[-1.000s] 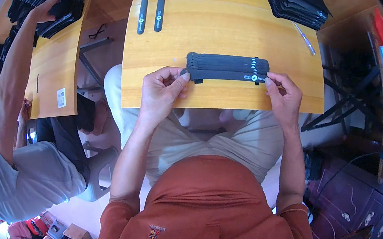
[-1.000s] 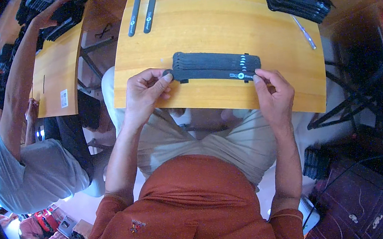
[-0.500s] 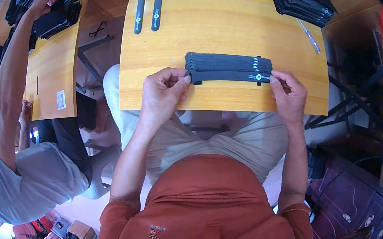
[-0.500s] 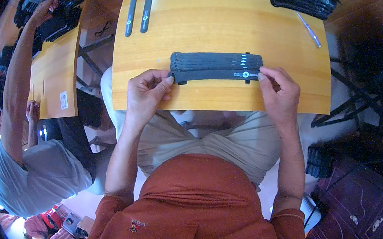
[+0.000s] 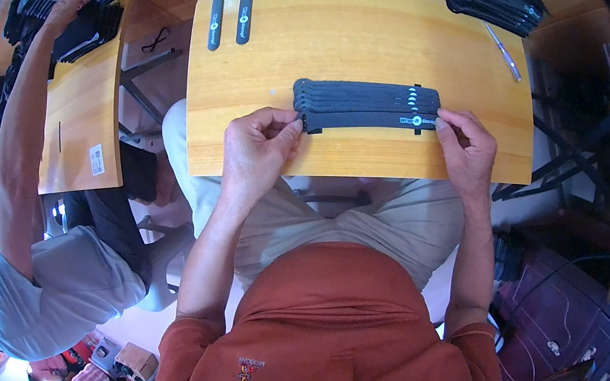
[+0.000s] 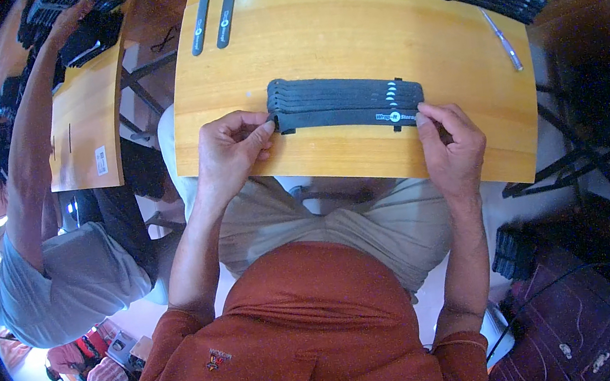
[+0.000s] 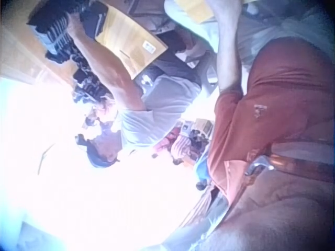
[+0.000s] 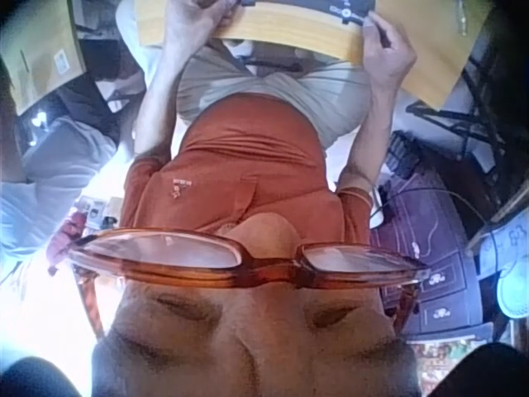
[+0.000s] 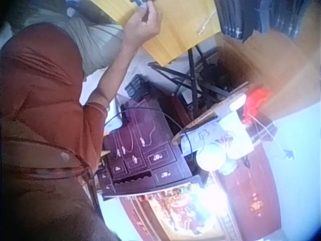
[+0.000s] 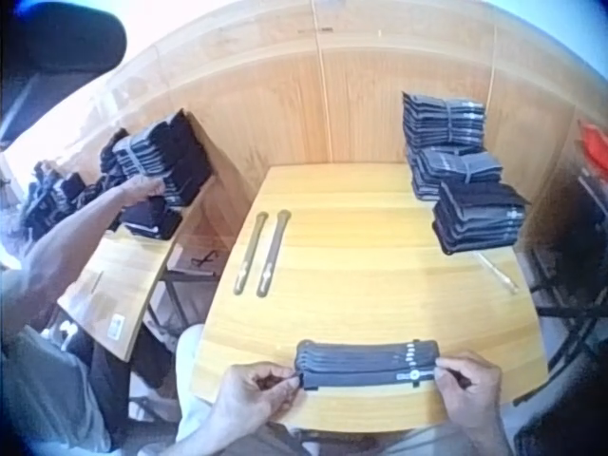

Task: The recorder is inspecting, aligning, and stacking black textile or rubber straps on a wooden table.

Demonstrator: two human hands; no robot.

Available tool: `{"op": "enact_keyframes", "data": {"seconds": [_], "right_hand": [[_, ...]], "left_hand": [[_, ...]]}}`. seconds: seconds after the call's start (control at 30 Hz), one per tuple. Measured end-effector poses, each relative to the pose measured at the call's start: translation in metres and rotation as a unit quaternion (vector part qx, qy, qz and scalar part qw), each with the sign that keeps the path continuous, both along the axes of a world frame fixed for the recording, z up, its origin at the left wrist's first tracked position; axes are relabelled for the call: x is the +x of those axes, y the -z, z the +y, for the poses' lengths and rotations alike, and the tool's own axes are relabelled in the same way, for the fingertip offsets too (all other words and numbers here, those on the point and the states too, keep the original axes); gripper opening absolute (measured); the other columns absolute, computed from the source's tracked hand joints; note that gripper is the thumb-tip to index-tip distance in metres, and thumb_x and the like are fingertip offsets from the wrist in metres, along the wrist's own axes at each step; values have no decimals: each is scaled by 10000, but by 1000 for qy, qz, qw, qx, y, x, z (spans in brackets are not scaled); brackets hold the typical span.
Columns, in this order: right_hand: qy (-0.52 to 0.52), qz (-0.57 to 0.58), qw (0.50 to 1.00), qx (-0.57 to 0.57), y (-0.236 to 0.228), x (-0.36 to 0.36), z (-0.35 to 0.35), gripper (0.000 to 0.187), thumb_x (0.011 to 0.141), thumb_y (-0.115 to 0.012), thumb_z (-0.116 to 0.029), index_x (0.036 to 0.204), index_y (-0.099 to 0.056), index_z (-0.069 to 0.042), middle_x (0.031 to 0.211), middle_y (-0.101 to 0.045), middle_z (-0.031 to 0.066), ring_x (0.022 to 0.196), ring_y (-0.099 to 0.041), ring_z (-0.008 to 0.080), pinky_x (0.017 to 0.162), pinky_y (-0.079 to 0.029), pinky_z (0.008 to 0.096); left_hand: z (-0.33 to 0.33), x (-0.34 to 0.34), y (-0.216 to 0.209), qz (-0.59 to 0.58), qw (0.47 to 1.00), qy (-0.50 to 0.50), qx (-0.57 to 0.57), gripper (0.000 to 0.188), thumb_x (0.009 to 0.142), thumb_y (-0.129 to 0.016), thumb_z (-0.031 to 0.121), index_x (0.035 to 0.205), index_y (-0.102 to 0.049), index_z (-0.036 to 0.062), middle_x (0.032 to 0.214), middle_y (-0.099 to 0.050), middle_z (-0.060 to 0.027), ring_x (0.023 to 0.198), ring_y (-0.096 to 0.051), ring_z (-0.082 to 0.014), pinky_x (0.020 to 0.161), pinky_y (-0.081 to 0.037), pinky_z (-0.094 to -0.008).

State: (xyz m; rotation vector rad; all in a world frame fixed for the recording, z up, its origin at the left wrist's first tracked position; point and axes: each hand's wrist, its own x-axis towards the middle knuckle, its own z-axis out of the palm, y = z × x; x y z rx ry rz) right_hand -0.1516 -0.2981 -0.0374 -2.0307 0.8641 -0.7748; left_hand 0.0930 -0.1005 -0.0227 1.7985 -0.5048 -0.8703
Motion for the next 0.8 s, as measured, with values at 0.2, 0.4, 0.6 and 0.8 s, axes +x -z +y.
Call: {"op": "enact_keyframes", "data": {"seconds": [0.2, 0.4, 0.6, 0.8], "right_hand": [[8, 6, 1000, 20, -2, 0, 2, 124, 903, -712, 24, 1024, -739, 36, 891, -693, 75, 749, -632, 108, 649, -496, 240], [11, 6, 1000, 24, -4, 0, 3, 123, 899, -714, 18, 1017, -744, 33, 889, -693, 76, 749, -630, 106, 646, -490, 234], [9, 17, 1000, 23, -6, 0, 4, 125, 900, -715, 12, 1019, -744, 36, 897, -697, 83, 754, -636, 115, 655, -497, 240], [8, 18, 1000, 20, -5, -1, 3, 122, 895, -719, 15, 1013, -742, 39, 895, -694, 87, 757, -640, 125, 659, -504, 247]], "left_hand": [[2, 0, 1, -13, 1000, 2, 7, 125, 943, -731, 26, 1024, -739, -69, 758, -720, -42, 638, -622, -55, 583, -509, -223], [2, -1, -2, -23, 1000, 10, 18, 118, 942, -731, 24, 1018, -741, -64, 750, -716, -39, 637, -620, -53, 578, -502, -222], [3, -1, 1, -20, 1000, 10, 7, 121, 939, -736, 33, 1011, -744, -63, 747, -718, -42, 628, -619, -52, 570, -496, -221], [4, -1, 2, -37, 999, 10, 16, 132, 927, -742, 37, 1007, -746, -67, 740, -721, -51, 631, -629, -63, 569, -497, -227]]}}
